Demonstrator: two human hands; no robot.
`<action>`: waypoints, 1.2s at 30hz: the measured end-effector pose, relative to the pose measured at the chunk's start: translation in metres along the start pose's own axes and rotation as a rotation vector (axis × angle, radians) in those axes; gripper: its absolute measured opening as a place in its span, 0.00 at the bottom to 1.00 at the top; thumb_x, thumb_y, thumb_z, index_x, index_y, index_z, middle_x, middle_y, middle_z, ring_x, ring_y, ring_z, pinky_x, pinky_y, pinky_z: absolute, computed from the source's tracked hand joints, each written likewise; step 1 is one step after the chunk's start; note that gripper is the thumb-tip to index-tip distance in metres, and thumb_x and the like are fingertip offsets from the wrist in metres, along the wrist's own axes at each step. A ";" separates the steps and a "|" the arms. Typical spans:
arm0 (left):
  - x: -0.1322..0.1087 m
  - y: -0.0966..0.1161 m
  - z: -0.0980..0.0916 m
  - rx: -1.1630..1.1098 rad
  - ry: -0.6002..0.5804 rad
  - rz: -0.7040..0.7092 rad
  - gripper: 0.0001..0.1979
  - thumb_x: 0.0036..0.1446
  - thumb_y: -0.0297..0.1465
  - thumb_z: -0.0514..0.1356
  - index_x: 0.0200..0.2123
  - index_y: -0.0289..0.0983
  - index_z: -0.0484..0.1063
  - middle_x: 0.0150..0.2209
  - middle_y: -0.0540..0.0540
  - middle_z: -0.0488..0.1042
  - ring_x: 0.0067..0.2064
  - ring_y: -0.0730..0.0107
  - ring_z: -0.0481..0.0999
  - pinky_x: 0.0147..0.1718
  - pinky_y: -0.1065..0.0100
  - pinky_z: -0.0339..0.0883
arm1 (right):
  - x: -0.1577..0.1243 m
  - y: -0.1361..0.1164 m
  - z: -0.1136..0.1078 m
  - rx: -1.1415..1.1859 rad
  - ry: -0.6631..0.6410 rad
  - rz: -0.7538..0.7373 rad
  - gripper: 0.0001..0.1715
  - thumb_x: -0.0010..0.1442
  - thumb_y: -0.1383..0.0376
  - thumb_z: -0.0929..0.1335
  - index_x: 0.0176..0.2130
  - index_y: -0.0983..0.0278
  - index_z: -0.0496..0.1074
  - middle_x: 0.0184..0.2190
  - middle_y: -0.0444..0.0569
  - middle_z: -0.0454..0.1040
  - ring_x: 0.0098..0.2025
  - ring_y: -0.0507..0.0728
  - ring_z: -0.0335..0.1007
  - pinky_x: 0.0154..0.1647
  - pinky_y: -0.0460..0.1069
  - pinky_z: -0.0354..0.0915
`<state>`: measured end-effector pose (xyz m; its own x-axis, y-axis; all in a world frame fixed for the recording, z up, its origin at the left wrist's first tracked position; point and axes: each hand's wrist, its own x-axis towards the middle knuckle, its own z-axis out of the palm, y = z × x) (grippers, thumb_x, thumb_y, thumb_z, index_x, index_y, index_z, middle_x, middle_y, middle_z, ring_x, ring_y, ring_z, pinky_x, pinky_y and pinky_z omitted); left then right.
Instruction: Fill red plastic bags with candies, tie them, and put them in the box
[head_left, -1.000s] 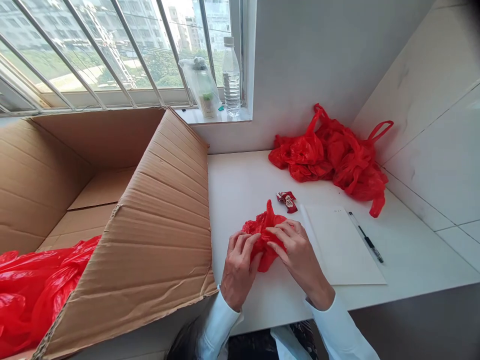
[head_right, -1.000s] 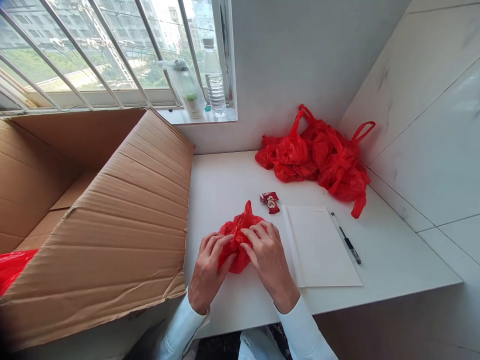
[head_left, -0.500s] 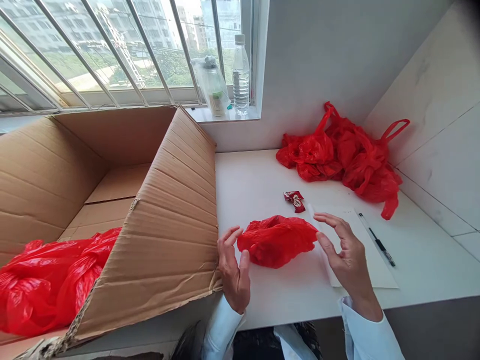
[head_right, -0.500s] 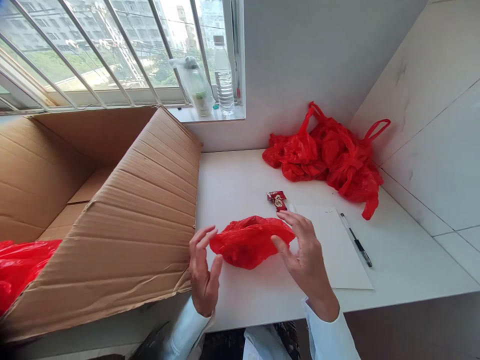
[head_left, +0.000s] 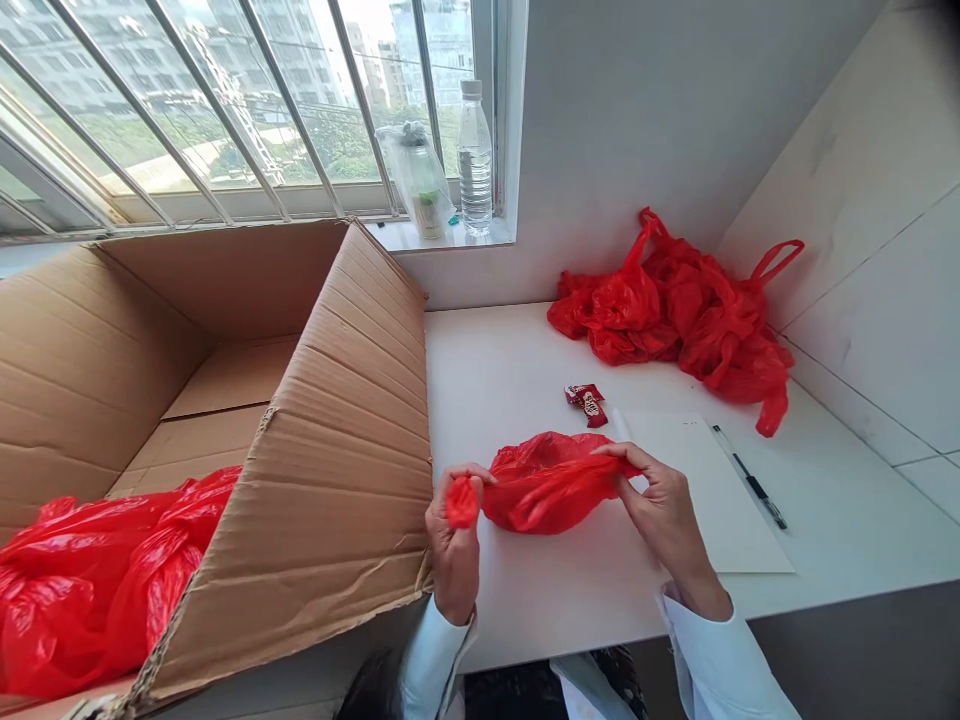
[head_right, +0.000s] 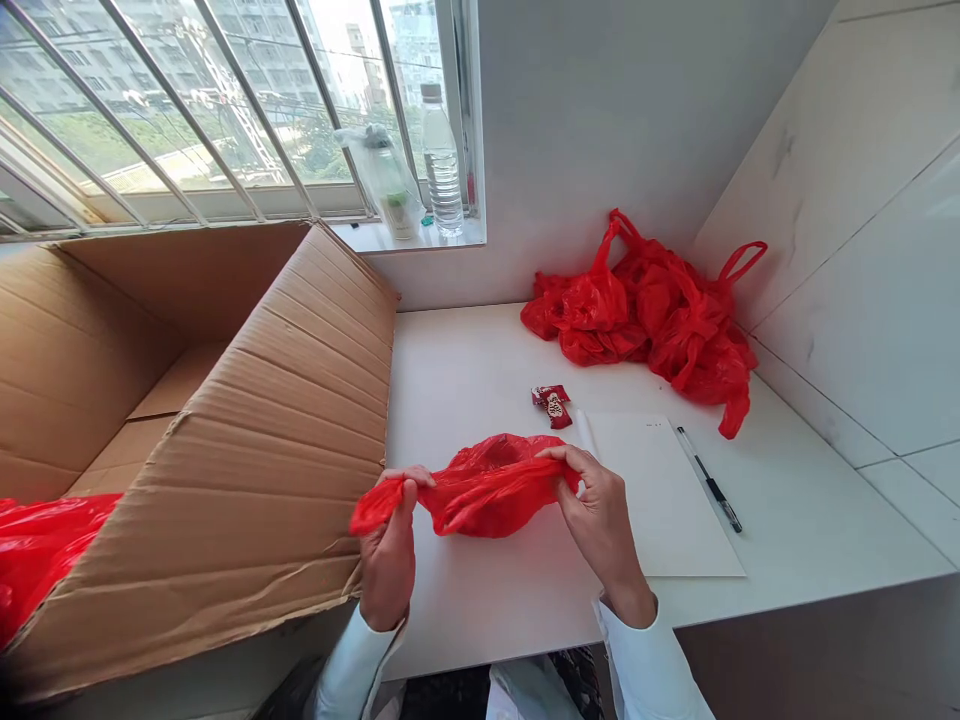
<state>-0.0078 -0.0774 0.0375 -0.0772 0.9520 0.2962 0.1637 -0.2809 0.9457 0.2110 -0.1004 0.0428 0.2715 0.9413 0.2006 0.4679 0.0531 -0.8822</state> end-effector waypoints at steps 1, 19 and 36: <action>0.001 0.000 0.000 -0.025 0.032 -0.031 0.15 0.67 0.38 0.47 0.39 0.40 0.70 0.40 0.46 0.74 0.44 0.66 0.74 0.44 0.65 0.68 | -0.001 0.003 0.000 0.038 0.008 0.022 0.13 0.60 0.64 0.63 0.43 0.62 0.73 0.40 0.50 0.77 0.39 0.57 0.73 0.37 0.50 0.68; -0.004 0.014 -0.018 -0.143 0.048 -0.235 0.13 0.56 0.43 0.61 0.39 0.40 0.74 0.38 0.49 0.74 0.39 0.67 0.73 0.40 0.70 0.69 | -0.003 -0.065 0.022 -0.433 -0.314 -0.590 0.10 0.64 0.69 0.63 0.36 0.57 0.73 0.44 0.45 0.73 0.59 0.63 0.58 0.63 0.68 0.51; -0.021 0.067 -0.009 0.244 0.459 0.804 0.17 0.50 0.24 0.64 0.42 0.48 0.70 0.38 0.50 0.68 0.40 0.68 0.70 0.41 0.64 0.70 | -0.009 -0.036 0.021 -0.667 -0.213 -0.338 0.29 0.47 0.66 0.70 0.50 0.62 0.65 0.63 0.60 0.57 0.50 0.66 0.71 0.46 0.59 0.70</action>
<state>-0.0038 -0.1169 0.0954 -0.2216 0.3300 0.9176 0.5321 -0.7476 0.3974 0.1742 -0.1036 0.0644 -0.1123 0.9571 0.2672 0.9221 0.2005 -0.3309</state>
